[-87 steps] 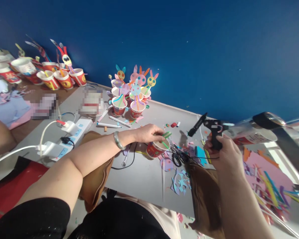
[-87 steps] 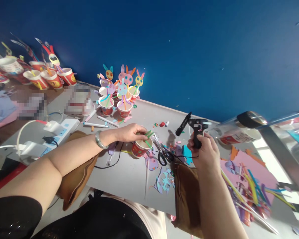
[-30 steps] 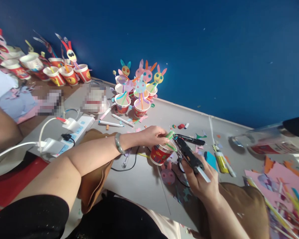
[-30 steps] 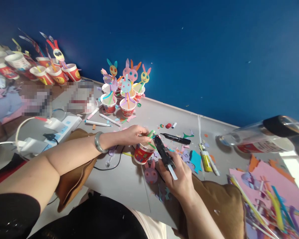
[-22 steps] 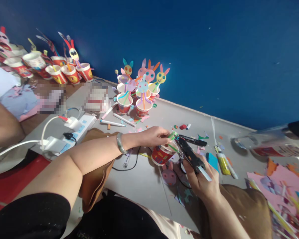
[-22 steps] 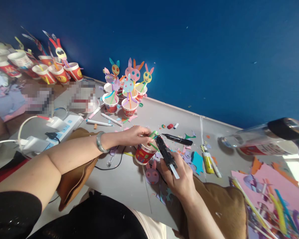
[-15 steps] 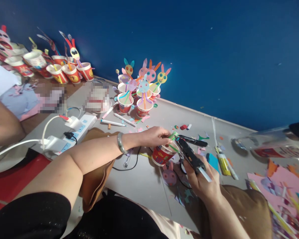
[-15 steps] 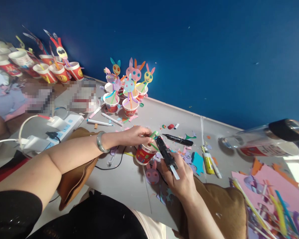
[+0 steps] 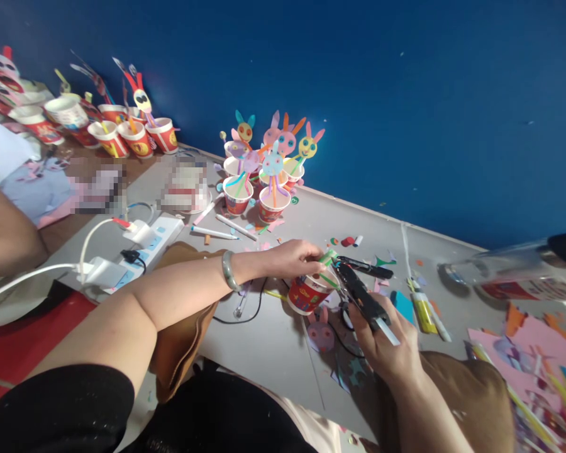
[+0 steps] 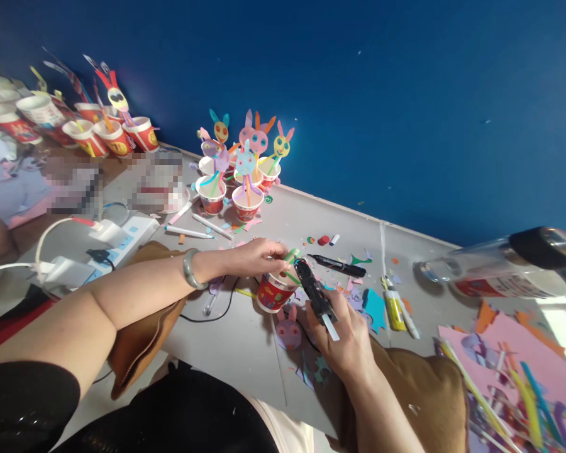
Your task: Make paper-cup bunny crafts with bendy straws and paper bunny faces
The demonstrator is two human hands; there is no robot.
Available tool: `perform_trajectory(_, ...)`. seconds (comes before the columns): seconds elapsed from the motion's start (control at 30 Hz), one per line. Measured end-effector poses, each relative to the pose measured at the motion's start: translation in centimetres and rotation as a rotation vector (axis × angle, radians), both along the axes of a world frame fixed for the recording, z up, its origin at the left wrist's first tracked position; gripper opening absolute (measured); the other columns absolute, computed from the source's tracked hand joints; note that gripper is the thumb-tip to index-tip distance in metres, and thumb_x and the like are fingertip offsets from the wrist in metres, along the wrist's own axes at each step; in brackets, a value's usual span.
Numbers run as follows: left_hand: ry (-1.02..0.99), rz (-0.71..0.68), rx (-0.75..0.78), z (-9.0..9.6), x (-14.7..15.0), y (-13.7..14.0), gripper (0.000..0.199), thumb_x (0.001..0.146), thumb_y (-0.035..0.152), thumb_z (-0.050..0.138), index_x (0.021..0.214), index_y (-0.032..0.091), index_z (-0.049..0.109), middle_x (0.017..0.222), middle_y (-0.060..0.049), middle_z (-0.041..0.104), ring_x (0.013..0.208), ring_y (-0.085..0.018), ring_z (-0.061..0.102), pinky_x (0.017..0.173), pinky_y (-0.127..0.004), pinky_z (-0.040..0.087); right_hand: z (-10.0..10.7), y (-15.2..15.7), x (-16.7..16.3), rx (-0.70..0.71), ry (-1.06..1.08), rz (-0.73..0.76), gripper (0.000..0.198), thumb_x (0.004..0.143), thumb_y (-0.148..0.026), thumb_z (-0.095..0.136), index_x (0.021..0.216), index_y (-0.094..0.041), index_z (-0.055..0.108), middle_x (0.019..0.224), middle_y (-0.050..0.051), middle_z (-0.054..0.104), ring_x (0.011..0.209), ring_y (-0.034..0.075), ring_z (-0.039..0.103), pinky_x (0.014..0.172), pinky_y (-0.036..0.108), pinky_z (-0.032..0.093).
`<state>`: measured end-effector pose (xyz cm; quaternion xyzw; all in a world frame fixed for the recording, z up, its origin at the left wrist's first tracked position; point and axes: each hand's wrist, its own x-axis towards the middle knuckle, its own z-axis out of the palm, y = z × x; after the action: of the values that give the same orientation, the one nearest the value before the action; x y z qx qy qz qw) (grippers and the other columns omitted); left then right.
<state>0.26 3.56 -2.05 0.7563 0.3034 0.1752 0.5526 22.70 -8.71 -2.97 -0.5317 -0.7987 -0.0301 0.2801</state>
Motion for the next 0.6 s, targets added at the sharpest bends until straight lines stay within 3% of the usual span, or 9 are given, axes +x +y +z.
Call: perform_trajectory(0.6, -0.018, 0.000, -0.035, -0.07, 0.08, -0.03, 0.024, 0.089, 0.034, 0.060, 0.076, 0.014, 0.060, 0.076, -0.001, 0.063, 0.074, -0.013, 0.056, 0.068, -0.025, 0.038, 0.03, -0.15, 0.20, 0.006, -0.019, 0.019, 0.020, 0.101, -0.040, 0.050, 0.101, -0.022, 0.058, 0.076, 0.005, 0.069, 0.062, 0.021, 0.068, 0.053, 0.029, 0.049)
